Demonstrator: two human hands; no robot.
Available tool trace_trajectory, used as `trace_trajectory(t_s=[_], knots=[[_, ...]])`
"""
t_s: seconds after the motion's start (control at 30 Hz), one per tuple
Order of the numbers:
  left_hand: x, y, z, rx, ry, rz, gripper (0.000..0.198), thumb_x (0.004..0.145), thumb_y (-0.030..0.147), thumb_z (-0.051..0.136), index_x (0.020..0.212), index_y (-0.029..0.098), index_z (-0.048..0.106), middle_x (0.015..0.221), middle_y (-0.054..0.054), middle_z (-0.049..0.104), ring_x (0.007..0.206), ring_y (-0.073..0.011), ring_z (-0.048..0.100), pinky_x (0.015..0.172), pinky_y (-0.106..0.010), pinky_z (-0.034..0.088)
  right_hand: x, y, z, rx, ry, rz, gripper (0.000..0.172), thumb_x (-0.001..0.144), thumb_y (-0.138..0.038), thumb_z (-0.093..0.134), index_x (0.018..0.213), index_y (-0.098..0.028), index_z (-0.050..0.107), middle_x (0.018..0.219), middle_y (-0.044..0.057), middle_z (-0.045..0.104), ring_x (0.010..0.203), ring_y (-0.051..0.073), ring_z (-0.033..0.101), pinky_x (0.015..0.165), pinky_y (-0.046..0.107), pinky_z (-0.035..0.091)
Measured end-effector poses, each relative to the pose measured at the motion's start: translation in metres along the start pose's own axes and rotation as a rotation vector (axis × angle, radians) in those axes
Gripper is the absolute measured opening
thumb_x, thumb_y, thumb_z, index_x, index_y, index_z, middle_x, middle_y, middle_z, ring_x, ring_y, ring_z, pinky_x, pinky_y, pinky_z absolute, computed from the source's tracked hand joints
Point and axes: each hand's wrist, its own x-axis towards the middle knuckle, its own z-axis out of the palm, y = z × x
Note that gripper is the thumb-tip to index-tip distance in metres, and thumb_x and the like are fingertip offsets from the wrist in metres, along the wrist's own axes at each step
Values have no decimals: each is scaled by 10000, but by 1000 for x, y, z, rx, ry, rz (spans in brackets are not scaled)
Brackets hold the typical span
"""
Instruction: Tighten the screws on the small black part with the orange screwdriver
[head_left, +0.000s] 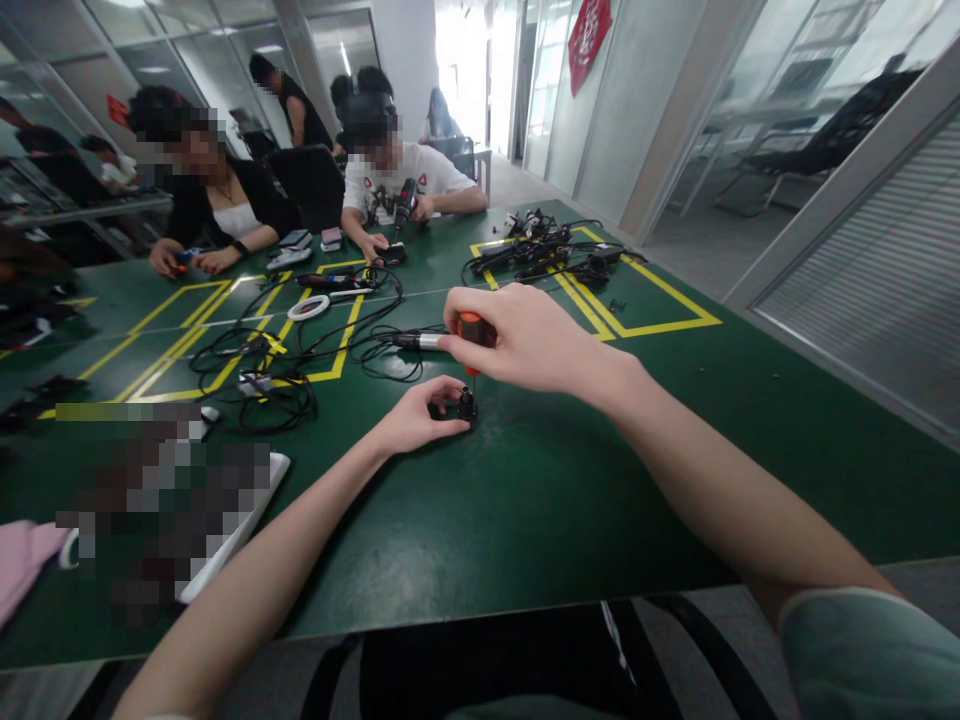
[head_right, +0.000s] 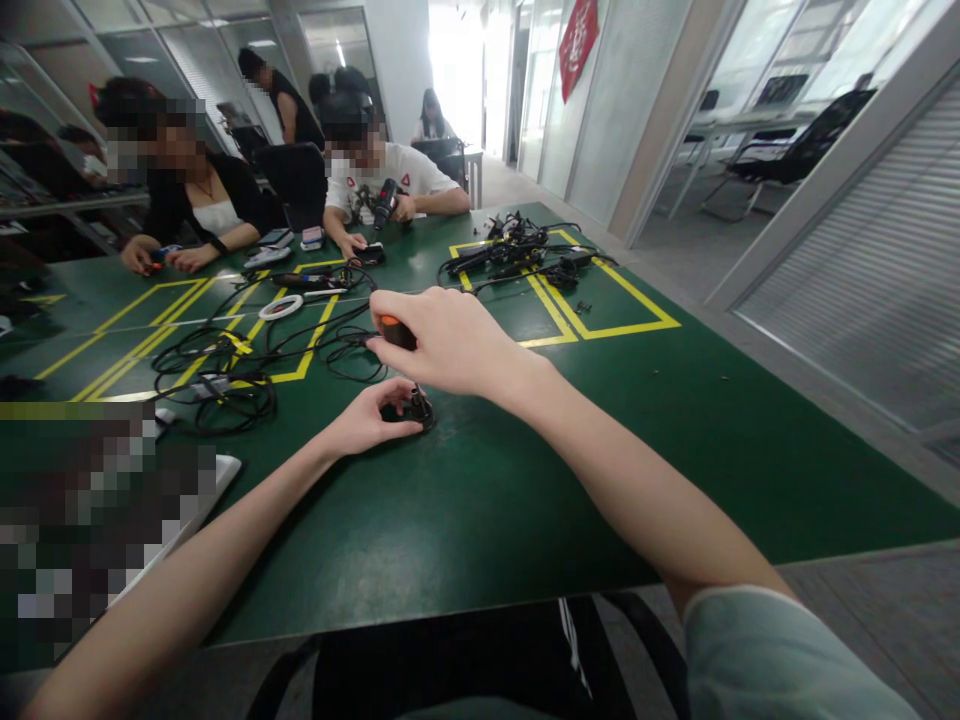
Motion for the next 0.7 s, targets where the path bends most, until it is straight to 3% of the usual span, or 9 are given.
trace_trajectory(t_s=[0.17,0.37,0.6,0.7], knots=[[-1,1,2,42,2,28,393,773,337,893,1073,179,695,1069,-52,764,945,-193,684,843,-313,534,-1,4,-2,-68,2,36,276,950,-289,585,1194,-192,670,872,50,725,722,204,581,679,299,297],[-2,3,5,76,5,65,414,787,384,878,1112,189,712,1065,-39,771,953,-205,692,850,-318,547,-1,1,-5,-101,-36,55,188,886,-265,592,1041,-198,673,870,59,735,757,213,602,681,303,294],[-2,7,7,80,-3,34,370,812,355,867,1111,177,742,1078,-55,783,959,-213,697,878,-331,557,-2,-3,-1,-123,-36,47,210,914,-269,569,1091,-193,654,851,60,711,732,213,589,661,302,277],[-2,6,8,72,-6,32,365,814,326,867,1121,170,744,1096,-67,790,974,-218,703,876,-334,560,-2,-2,0,-121,-20,38,181,955,-360,616,1038,-202,650,819,46,688,718,207,574,657,296,270]])
